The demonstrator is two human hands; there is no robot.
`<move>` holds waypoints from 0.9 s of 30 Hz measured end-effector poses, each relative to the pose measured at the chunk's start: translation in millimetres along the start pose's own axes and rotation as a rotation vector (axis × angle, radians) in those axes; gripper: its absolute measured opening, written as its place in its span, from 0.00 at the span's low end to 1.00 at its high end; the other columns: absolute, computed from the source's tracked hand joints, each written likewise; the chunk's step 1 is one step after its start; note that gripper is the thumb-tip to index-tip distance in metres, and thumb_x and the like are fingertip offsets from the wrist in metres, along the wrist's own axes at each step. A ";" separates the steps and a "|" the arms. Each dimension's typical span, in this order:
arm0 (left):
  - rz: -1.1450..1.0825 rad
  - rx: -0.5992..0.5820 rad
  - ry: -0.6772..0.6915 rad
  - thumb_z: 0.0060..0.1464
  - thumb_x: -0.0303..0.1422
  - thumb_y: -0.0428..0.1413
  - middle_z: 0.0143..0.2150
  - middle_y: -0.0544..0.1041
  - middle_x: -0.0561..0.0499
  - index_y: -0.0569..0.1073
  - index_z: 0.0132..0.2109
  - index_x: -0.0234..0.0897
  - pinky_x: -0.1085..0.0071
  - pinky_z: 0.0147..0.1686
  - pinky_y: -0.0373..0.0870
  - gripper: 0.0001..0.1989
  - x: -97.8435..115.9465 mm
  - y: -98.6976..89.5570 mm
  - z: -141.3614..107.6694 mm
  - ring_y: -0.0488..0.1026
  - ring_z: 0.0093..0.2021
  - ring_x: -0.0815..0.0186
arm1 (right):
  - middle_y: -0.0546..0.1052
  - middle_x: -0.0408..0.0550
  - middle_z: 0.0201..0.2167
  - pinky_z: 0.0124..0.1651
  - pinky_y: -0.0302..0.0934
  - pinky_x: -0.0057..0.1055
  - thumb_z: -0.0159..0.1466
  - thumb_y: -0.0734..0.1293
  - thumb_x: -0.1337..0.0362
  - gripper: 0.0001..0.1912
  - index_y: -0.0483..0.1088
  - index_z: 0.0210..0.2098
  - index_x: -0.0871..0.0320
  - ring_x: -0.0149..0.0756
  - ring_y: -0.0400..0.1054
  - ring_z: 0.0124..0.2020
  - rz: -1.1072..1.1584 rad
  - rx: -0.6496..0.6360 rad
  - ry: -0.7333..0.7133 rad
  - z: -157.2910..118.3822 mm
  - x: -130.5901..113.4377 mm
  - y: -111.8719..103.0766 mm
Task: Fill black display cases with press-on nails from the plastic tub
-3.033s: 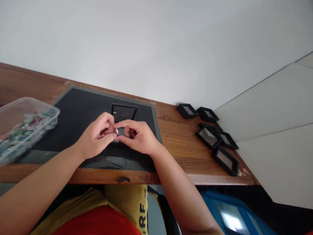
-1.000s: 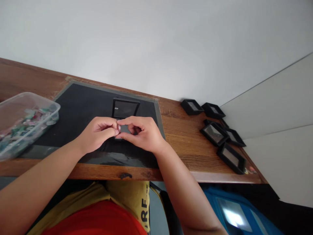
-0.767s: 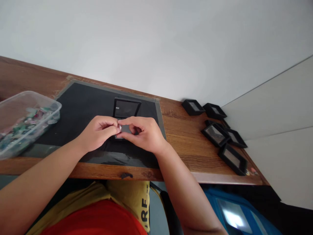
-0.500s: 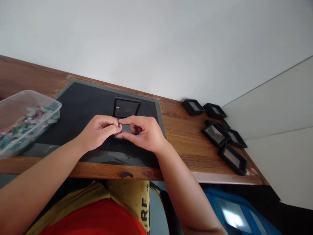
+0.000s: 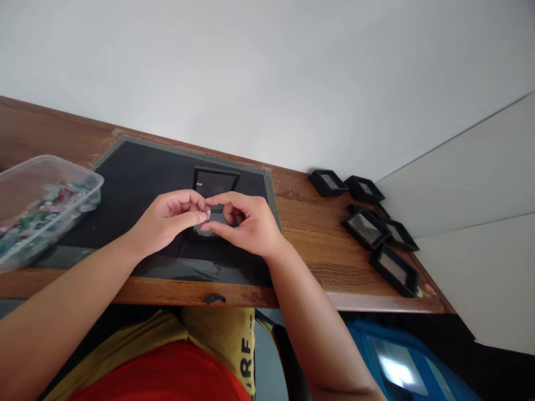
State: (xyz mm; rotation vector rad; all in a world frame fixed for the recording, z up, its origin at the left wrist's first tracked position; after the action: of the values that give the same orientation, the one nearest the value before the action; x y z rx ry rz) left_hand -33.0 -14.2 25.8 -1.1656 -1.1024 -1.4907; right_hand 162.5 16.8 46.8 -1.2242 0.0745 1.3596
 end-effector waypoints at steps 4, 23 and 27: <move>0.011 0.007 -0.011 0.47 0.30 0.64 0.28 0.78 0.54 0.80 0.31 0.37 0.77 0.22 0.58 0.02 1.9 -0.6 0.0 0.62 0.22 0.76 | 0.66 0.36 0.23 0.31 0.54 0.26 0.66 0.75 0.47 0.22 0.81 0.49 0.57 0.25 0.57 0.24 -0.017 0.007 -0.002 -0.3 -0.5 0.0; 0.000 -0.012 -0.072 0.46 0.32 0.66 0.29 0.77 0.54 0.80 0.34 0.37 0.76 0.22 0.57 0.06 2.3 1.4 -0.4 0.63 0.23 0.74 | 0.69 0.36 0.25 0.32 0.55 0.25 0.64 0.77 0.56 0.17 0.80 0.49 0.56 0.24 0.59 0.25 -0.034 0.000 0.018 -0.9 0.2 -1.0; -0.005 -0.031 -0.056 0.48 0.32 0.65 0.29 0.77 0.54 0.80 0.33 0.37 0.76 0.22 0.56 0.04 1.6 0.3 -0.8 0.61 0.23 0.75 | 0.69 0.36 0.24 0.32 0.55 0.25 0.64 0.77 0.53 0.18 0.80 0.49 0.55 0.25 0.58 0.25 -0.043 0.000 0.028 -0.7 -0.6 -1.4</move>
State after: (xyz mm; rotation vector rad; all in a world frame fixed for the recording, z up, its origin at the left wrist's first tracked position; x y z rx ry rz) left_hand -33.0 -15.2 27.3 -1.2337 -1.1245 -1.4918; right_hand 163.7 16.3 47.8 -1.2388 0.0673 1.3050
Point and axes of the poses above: each hand's wrist, its own z-axis towards the middle knuckle, its own y-axis out of the palm, x = y × z, the point moved 1 cm from there along z, towards the middle knuckle
